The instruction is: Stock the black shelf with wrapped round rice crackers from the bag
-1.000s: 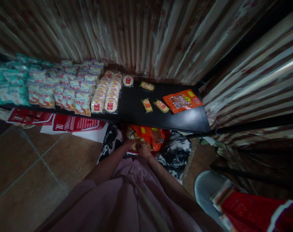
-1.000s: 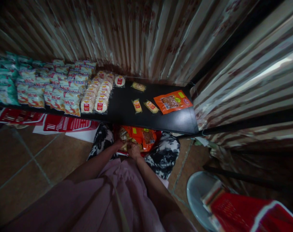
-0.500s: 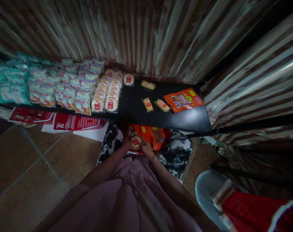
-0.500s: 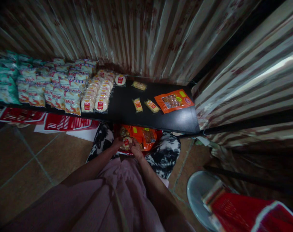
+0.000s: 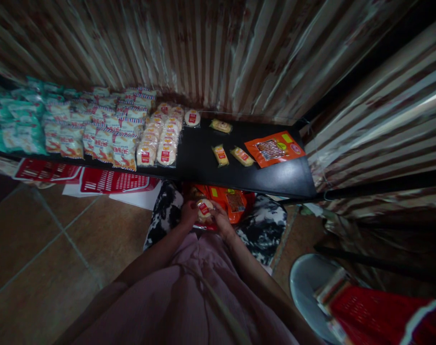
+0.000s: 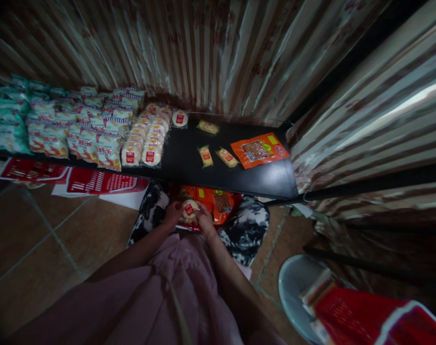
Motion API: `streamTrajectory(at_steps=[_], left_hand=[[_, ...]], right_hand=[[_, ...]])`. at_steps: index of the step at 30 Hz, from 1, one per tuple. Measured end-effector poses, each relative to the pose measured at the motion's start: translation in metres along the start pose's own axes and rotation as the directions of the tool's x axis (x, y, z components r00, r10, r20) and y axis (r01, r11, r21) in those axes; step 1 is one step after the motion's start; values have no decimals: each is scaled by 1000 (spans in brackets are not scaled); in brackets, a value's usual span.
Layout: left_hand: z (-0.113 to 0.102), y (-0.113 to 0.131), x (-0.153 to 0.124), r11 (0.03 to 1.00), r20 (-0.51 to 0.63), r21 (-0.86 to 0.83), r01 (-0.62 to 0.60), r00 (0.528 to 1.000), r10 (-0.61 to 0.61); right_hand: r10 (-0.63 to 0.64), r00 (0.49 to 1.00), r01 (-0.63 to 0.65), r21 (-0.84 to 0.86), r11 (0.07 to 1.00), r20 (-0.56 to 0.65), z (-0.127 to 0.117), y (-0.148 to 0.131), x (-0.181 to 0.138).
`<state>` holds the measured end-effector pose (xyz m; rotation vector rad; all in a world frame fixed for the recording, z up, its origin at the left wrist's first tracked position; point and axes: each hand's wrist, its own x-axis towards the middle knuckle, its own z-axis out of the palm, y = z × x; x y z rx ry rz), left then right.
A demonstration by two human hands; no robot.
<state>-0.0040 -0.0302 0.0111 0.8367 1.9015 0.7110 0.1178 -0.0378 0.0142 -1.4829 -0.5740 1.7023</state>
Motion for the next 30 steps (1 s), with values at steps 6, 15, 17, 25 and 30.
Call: streamTrajectory(at_steps=[6, 15, 17, 25, 30], left_hand=[[-6, 11, -1, 994, -15, -53, -96, 995, 96], [-12, 24, -9, 984, -90, -122, -133, 988, 122], [-13, 27, -10, 982, -73, -126, -137, 989, 129], [-10, 24, -14, 921, 40, -387, -35, 998, 54], [-11, 29, -23, 790, 267, -585, 184, 963, -27]], right_hand=[[14, 999, -16, 76, 997, 32, -3, -11, -5], [-23, 999, 19, 151, 988, 26, 3, -21, -12], [-48, 999, 46, 151, 987, 13, 5, -24, -14], [-212, 977, 214, -55, 975, 33, 6, -20, -18], [-408, 901, 434, -344, 833, 147, 6, -17, -22]])
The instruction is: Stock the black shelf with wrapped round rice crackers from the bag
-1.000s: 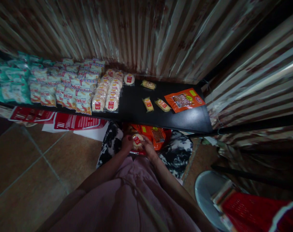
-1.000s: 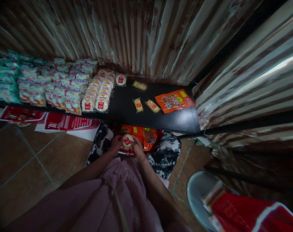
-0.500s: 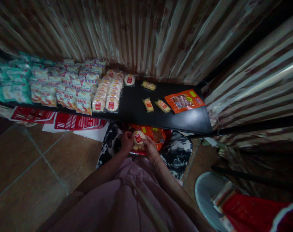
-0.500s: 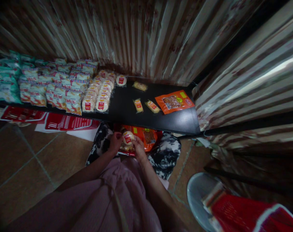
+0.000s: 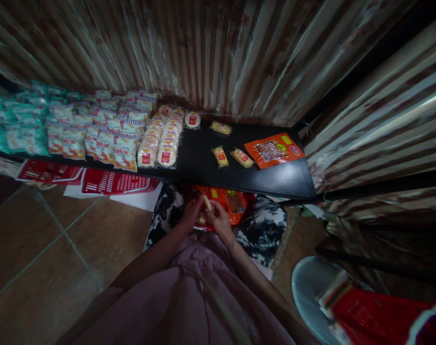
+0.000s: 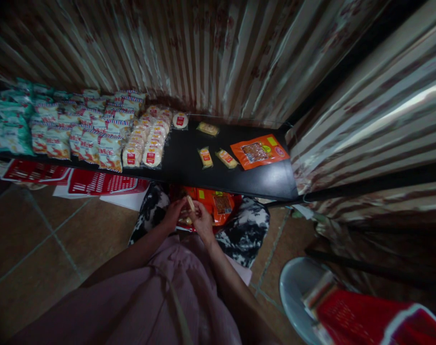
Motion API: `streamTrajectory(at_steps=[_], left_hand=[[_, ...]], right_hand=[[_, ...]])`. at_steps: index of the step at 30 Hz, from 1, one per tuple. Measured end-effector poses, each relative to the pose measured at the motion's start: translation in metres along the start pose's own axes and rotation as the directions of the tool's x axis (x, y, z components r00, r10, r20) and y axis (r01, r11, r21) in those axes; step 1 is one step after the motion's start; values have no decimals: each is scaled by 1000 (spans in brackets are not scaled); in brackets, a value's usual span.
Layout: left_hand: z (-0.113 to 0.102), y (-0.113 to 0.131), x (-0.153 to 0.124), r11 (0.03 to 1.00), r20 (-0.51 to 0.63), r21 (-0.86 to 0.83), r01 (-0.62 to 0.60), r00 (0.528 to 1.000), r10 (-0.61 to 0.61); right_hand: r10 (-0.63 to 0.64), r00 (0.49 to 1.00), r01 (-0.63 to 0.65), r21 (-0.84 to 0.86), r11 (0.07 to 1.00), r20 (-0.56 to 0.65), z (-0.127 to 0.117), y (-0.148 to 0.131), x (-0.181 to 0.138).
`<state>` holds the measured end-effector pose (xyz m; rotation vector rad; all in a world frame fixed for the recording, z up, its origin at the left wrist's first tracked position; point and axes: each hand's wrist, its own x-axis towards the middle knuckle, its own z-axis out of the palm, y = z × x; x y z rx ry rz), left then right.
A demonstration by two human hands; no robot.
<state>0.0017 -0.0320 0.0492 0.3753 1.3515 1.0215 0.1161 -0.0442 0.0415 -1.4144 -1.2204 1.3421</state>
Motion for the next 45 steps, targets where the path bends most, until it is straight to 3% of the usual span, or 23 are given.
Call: streamTrajectory(at_steps=[5, 11, 18, 23, 27, 31, 39, 45], left_hand=[[3, 3, -1, 996, 4, -93, 13, 1000, -13], [2, -3, 7, 967, -97, -254, 23, 994, -49], [1, 2, 6, 906, -162, -400, 137, 963, -217], [-1, 5, 10, 863, -107, -475, 173, 962, -252], [-4, 6, 12, 845, -69, -508, 167, 970, -233], [-5, 7, 12, 832, -49, -534, 152, 977, -209], [-3, 9, 8, 834, 31, -528, 160, 985, -169], [-4, 21, 0, 838, 181, -522, 160, 981, -75]], right_hand=[[-236, 972, 221, -427, 877, 17, 4, 1, -4], [-380, 923, 343, -586, 734, 64, 13, 11, -10], [-367, 921, 368, -599, 711, 131, 14, 11, -15], [-356, 914, 405, -504, 763, 196, 6, -1, -17], [-328, 940, 336, -429, 839, 95, 2, -9, -15], [-345, 938, 325, -406, 854, 24, 0, -14, -12], [-373, 927, 332, -561, 758, 45, -2, -22, -11], [-349, 930, 333, -674, 659, 117, 0, -25, -14]])
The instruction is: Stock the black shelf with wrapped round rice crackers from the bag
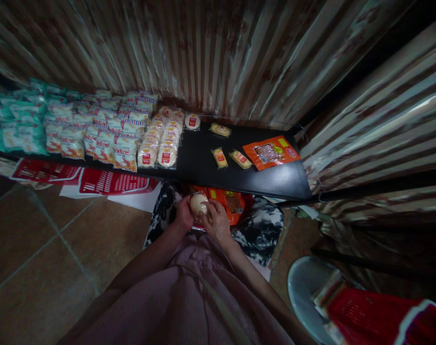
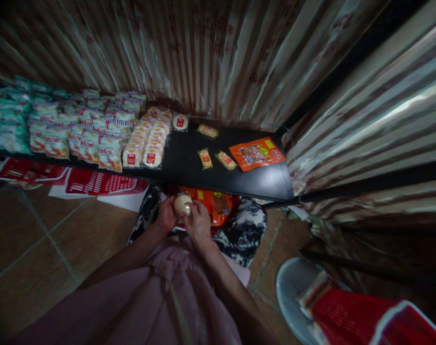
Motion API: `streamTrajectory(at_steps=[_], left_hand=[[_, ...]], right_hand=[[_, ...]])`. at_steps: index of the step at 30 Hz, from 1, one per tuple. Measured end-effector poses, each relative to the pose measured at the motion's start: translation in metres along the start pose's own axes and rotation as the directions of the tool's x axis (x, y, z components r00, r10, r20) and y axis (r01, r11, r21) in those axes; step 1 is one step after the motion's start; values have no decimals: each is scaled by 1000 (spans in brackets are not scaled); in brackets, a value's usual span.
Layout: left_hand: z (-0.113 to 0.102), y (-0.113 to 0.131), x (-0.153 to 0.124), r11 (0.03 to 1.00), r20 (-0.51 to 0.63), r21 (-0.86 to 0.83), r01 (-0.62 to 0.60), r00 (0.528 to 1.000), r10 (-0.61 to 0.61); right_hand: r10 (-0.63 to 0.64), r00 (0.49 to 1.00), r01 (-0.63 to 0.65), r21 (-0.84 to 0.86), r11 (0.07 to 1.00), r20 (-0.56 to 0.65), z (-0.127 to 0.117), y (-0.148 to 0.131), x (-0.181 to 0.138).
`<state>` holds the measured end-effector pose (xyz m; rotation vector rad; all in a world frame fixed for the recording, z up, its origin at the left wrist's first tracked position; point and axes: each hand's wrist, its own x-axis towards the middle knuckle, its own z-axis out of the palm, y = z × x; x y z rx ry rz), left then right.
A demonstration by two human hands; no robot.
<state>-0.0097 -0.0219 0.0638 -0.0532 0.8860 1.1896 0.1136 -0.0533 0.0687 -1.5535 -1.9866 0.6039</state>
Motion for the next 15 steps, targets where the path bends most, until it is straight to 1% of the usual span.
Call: streamTrajectory(at_steps=[2, 5, 7, 12, 15], left_hand=[[2, 3, -4, 999, 21, 11, 33, 999, -33], [5, 7, -9, 996, 2, 37, 75, 997, -75], [6, 9, -11, 997, -4, 30, 76, 997, -76], [6, 9, -13, 996, 8, 49, 75, 997, -75], [5, 6, -11, 996, 6, 8, 84, 996, -84]], right_hand=[[4, 1000, -4, -15, 1000, 28, 0, -2, 0], [19, 998, -19, -3, 1000, 64, 0, -4, -1], [35, 996, -35, 8, 999, 78, 0, -5, 0], [30, 998, -34, 74, 997, 50, 3, -5, 1], [36, 999, -38, 118, 992, 22, 6, -3, 1]])
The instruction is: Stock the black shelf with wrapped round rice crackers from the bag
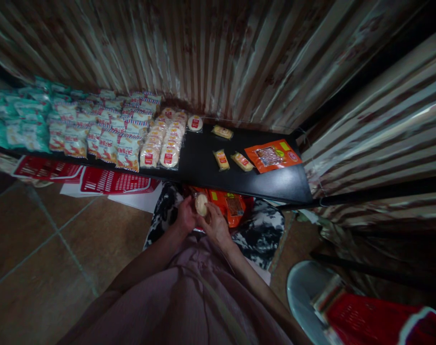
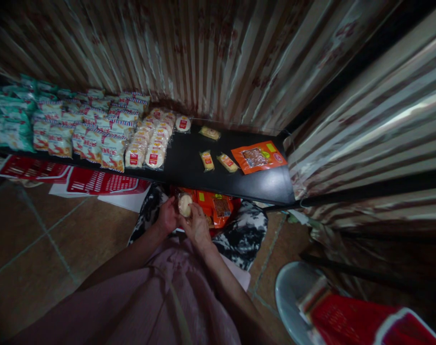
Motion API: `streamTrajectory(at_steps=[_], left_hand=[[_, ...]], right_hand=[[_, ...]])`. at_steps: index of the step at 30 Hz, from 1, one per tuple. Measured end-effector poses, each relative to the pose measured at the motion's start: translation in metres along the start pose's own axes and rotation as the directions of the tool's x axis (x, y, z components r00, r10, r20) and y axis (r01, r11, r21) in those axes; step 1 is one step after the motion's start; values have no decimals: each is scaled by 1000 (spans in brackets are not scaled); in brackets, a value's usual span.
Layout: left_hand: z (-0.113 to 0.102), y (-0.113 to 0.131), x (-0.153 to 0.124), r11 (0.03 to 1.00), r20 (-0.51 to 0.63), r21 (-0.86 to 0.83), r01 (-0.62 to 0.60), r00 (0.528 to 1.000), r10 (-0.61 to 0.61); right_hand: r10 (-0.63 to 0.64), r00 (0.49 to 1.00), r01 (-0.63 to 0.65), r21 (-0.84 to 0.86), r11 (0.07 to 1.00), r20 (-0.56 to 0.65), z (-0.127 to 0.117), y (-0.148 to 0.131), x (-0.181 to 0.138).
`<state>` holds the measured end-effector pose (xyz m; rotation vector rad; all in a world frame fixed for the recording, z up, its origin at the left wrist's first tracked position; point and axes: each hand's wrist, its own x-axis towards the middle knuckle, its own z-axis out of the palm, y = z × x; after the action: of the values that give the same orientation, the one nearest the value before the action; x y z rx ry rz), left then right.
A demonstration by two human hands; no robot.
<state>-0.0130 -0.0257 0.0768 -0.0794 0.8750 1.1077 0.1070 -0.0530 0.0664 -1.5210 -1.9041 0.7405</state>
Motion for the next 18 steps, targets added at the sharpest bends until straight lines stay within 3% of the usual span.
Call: streamTrajectory(at_steps=[6, 11, 18], left_hand=[[4, -4, 2, 997, -5, 44, 65, 998, -65], [5, -8, 1, 999, -8, 10, -39, 999, 39], [-4, -18, 8, 968, -13, 219, -119, 992, 125]], right_hand=[[53, 997, -50, 59, 997, -55, 5, 5, -2], [141, 989, -135, 123, 983, -37, 2, 2, -1], [232, 972, -228, 361, 904, 31, -12, -4, -1]])
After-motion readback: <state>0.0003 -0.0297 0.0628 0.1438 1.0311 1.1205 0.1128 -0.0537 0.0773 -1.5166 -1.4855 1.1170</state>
